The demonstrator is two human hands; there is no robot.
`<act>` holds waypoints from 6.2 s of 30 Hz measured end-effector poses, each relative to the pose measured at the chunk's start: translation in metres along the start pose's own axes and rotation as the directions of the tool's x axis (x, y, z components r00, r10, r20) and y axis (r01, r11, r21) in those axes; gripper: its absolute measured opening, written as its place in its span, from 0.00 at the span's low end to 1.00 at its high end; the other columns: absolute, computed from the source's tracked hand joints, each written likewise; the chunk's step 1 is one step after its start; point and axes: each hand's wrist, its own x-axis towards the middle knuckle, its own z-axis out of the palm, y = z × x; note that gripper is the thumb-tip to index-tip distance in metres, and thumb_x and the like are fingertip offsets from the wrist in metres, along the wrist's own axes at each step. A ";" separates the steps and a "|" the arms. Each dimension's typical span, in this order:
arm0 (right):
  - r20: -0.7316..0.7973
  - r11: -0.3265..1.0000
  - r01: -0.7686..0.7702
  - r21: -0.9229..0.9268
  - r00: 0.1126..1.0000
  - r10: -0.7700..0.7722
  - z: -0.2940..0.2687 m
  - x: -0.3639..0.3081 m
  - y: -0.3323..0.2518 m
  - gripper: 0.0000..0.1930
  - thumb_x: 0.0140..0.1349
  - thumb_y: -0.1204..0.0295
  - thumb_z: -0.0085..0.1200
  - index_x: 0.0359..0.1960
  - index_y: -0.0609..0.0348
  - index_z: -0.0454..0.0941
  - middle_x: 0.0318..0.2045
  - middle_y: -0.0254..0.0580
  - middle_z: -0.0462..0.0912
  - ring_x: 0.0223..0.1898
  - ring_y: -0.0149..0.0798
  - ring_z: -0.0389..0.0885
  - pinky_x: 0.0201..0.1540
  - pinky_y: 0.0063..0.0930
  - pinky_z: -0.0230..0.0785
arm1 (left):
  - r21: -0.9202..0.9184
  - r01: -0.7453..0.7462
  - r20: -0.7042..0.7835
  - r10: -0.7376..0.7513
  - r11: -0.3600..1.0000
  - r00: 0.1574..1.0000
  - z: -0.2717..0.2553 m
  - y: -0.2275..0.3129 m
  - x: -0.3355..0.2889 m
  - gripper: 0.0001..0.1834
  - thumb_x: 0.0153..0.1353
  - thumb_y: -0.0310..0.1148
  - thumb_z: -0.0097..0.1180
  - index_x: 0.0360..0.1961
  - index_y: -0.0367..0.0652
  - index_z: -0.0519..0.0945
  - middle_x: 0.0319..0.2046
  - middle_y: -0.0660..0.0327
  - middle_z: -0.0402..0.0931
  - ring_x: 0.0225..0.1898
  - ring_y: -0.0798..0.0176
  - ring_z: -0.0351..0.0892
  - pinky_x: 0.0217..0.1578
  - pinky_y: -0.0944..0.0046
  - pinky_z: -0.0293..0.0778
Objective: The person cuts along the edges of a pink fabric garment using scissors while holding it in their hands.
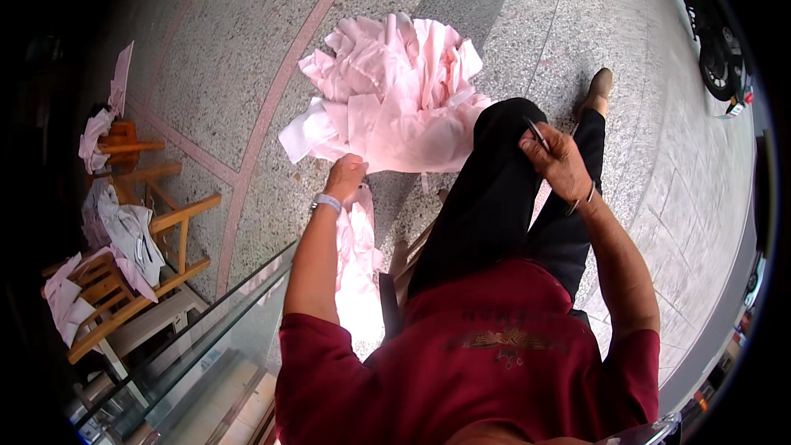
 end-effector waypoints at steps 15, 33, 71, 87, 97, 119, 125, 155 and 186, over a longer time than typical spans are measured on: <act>0.178 0.986 -0.095 0.137 0.981 0.070 0.005 0.031 -0.012 0.06 0.67 0.70 0.57 0.35 0.60 0.77 0.19 0.35 0.71 0.22 0.27 0.68 0.27 0.26 0.65 | 0.078 -0.065 -0.371 0.090 0.995 0.924 0.070 0.063 0.146 0.38 0.58 0.43 0.61 0.64 0.34 0.63 0.59 0.41 0.70 0.61 0.39 0.69 0.61 0.50 0.66; 0.155 0.871 -0.128 0.475 0.986 0.060 0.004 0.026 0.003 0.08 0.69 0.68 0.54 0.32 0.56 0.77 0.16 0.27 0.71 0.18 0.20 0.65 0.21 0.18 0.54 | -0.724 -0.370 -0.478 -0.037 0.583 0.877 -0.091 0.218 -0.017 0.13 0.72 0.40 0.51 0.42 0.42 0.78 0.36 0.65 0.79 0.39 0.69 0.78 0.42 0.65 0.77; 0.410 0.882 0.084 0.464 0.862 -0.298 0.085 0.029 -0.087 0.10 0.55 0.75 0.64 0.35 0.65 0.77 0.20 0.36 0.72 0.18 0.30 0.67 0.19 0.29 0.57 | 0.832 -0.416 -0.530 0.749 0.368 -0.398 -0.284 0.409 -0.384 0.34 0.72 0.52 0.44 0.63 0.29 0.69 0.60 0.48 0.72 0.57 0.53 0.75 0.58 0.55 0.72; -0.516 0.757 0.610 -0.236 0.582 -0.629 -0.173 -0.107 -0.184 0.07 0.68 0.74 0.52 0.30 0.58 0.71 0.22 0.22 0.61 0.25 0.19 0.57 0.26 0.23 0.55 | -0.109 -0.762 -0.866 0.315 0.639 0.388 -0.353 0.313 -0.207 0.17 0.73 0.40 0.50 0.49 0.35 0.79 0.43 0.60 0.81 0.41 0.68 0.77 0.45 0.67 0.75; -0.614 0.792 0.298 -0.532 0.508 -0.604 -0.195 -0.139 -0.220 0.13 0.66 0.70 0.53 0.23 0.60 0.70 0.16 0.28 0.65 0.20 0.24 0.61 0.21 0.29 0.55 | 0.254 -0.868 -0.434 0.852 0.427 0.293 -0.086 0.370 -0.204 0.12 0.65 0.31 0.58 0.45 0.36 0.74 0.38 0.57 0.70 0.37 0.62 0.71 0.43 0.61 0.69; -0.602 0.849 0.047 -0.527 0.685 -0.411 -0.254 -0.154 -0.145 0.10 0.62 0.70 0.56 0.36 0.68 0.77 0.25 0.33 0.76 0.25 0.26 0.71 0.29 0.28 0.68 | -0.525 -0.642 -0.418 0.487 0.560 0.767 -0.102 0.354 -0.199 0.15 0.73 0.41 0.50 0.32 0.42 0.76 0.26 0.71 0.71 0.28 0.76 0.67 0.28 0.72 0.67; -0.527 0.902 0.054 -0.428 0.797 -0.297 -0.222 -0.145 -0.139 0.16 0.59 0.71 0.58 0.48 0.65 0.78 0.30 0.43 0.81 0.27 0.33 0.78 0.28 0.31 0.71 | -0.374 -0.588 -0.265 0.525 0.717 0.809 -0.153 0.331 -0.201 0.18 0.72 0.45 0.51 0.36 0.40 0.77 0.30 0.70 0.75 0.31 0.77 0.70 0.32 0.73 0.68; -0.261 0.899 0.275 -0.341 0.891 -0.371 -0.113 -0.134 -0.186 0.14 0.57 0.76 0.56 0.45 0.70 0.80 0.29 0.43 0.84 0.34 0.35 0.81 0.41 0.30 0.74 | 0.013 -0.914 -0.150 0.904 0.406 0.399 0.093 0.402 -0.154 0.30 0.58 0.35 0.65 0.59 0.32 0.71 0.53 0.47 0.74 0.54 0.53 0.75 0.54 0.58 0.72; -0.637 0.934 0.305 -0.188 0.686 -0.352 -0.188 -0.144 -0.157 0.13 0.62 0.67 0.56 0.31 0.69 0.82 0.22 0.36 0.78 0.22 0.26 0.72 0.24 0.26 0.62 | -0.601 -0.599 -0.195 0.630 0.529 0.752 -0.088 0.377 -0.214 0.15 0.70 0.36 0.52 0.42 0.32 0.81 0.33 0.68 0.79 0.32 0.76 0.73 0.35 0.73 0.69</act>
